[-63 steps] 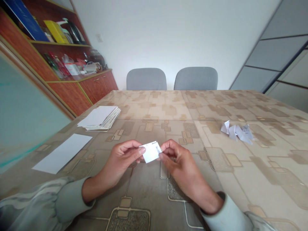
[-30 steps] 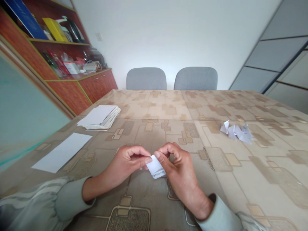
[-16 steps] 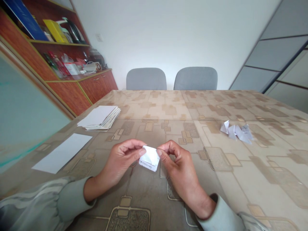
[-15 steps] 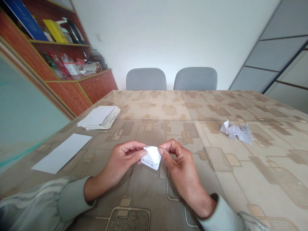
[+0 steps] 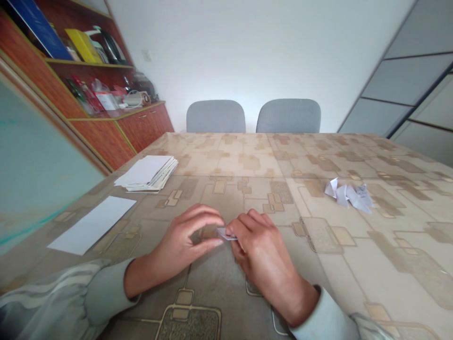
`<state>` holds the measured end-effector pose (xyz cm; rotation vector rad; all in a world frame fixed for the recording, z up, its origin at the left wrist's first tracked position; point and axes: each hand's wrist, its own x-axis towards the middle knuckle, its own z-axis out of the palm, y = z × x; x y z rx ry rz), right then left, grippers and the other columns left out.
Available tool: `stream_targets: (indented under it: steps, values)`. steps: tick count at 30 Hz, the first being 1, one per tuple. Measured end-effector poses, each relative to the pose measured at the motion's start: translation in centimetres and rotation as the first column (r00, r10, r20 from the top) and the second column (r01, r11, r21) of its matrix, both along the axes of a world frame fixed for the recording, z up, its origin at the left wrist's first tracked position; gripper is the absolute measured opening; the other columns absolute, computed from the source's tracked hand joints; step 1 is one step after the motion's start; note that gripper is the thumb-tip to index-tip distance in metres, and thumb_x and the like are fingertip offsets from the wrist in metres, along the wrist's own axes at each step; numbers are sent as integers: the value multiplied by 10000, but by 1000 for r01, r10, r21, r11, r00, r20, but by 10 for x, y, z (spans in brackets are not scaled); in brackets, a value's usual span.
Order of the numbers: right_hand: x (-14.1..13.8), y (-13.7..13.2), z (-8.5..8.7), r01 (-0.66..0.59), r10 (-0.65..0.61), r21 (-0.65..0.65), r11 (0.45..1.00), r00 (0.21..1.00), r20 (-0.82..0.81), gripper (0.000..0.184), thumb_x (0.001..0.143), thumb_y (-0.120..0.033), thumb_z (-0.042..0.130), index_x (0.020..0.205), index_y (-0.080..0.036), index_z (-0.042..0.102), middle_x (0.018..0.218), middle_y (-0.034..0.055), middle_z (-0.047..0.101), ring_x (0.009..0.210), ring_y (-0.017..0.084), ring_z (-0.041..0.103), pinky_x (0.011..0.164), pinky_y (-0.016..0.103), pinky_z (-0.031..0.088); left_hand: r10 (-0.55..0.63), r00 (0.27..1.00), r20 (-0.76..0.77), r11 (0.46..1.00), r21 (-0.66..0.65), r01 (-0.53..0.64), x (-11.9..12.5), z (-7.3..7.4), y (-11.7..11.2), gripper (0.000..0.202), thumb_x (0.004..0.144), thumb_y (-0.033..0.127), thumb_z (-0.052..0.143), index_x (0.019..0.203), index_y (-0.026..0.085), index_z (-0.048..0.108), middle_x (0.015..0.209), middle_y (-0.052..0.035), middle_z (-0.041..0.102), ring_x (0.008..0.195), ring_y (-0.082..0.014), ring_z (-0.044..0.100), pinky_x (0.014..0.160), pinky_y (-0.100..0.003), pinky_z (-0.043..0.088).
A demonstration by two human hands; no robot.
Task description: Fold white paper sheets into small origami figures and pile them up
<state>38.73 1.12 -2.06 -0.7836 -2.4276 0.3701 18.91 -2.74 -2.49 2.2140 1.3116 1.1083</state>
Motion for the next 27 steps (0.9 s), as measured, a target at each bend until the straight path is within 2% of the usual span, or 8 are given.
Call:
stream_targets:
  steps: [4,9,12,15,17,21,23,27]
  values:
    - [1,0,-7,-57,74,-89,994,976,204,129,806,-54,610,814,-181,595,825,36,630,758,183,541,692,313,408,-136,954,-266,991,-55,126,-3,-9,-3,131,952,235,555,963,173,670,920,-47,667,873,-179,595,787,-293,472]
    - [7,7,-7,-108,150,-235,966,975,166,192,740,-76,734,865,-195,650,867,20,653,802,172,584,721,284,438,-237,901,-363,971,-77,224,-9,-10,0,168,970,249,531,953,162,674,932,-43,670,875,-171,587,799,-275,446]
    - [9,10,-5,-148,185,-272,951,976,116,122,805,-74,679,791,-193,656,795,10,653,752,152,589,697,268,439,-306,883,-355,952,-110,285,-13,-5,5,174,967,250,535,987,167,686,974,-40,671,904,-164,581,820,-257,438]
    - [9,11,-5,-153,186,-270,951,978,99,176,866,-86,610,727,-188,641,745,8,642,709,143,572,672,267,434,-300,881,-365,954,-115,277,-16,-1,8,194,978,239,512,975,164,690,963,-36,668,901,-161,570,816,-253,430]
    - [9,10,-6,-141,177,-268,953,978,113,116,817,-83,670,783,-193,659,789,10,654,742,152,578,696,277,438,-285,860,-422,958,-92,273,-17,-1,9,217,986,230,495,910,155,684,915,-33,658,862,-161,560,780,-261,420]
    - [10,12,-10,-145,180,-250,957,976,122,158,764,-95,736,859,-211,688,837,10,665,791,165,595,734,290,447,-262,796,-546,955,-29,295,-17,-2,10,276,1002,206,452,823,155,655,861,-34,641,821,-169,542,735,-285,396]
    - [11,13,-10,-167,199,-241,956,973,113,64,828,-150,698,835,-214,695,814,11,671,774,160,602,727,288,450,-248,809,-533,959,-18,282,-17,-3,10,278,1007,216,442,844,157,658,863,-36,639,823,-168,545,743,-283,401]
    - [12,13,-6,-173,207,-224,959,969,138,67,891,-213,643,901,-218,709,813,23,678,771,162,606,727,295,451,-220,867,-448,972,-30,232,-16,-5,8,266,1009,229,441,885,157,665,872,-34,632,825,-153,557,764,-262,419]
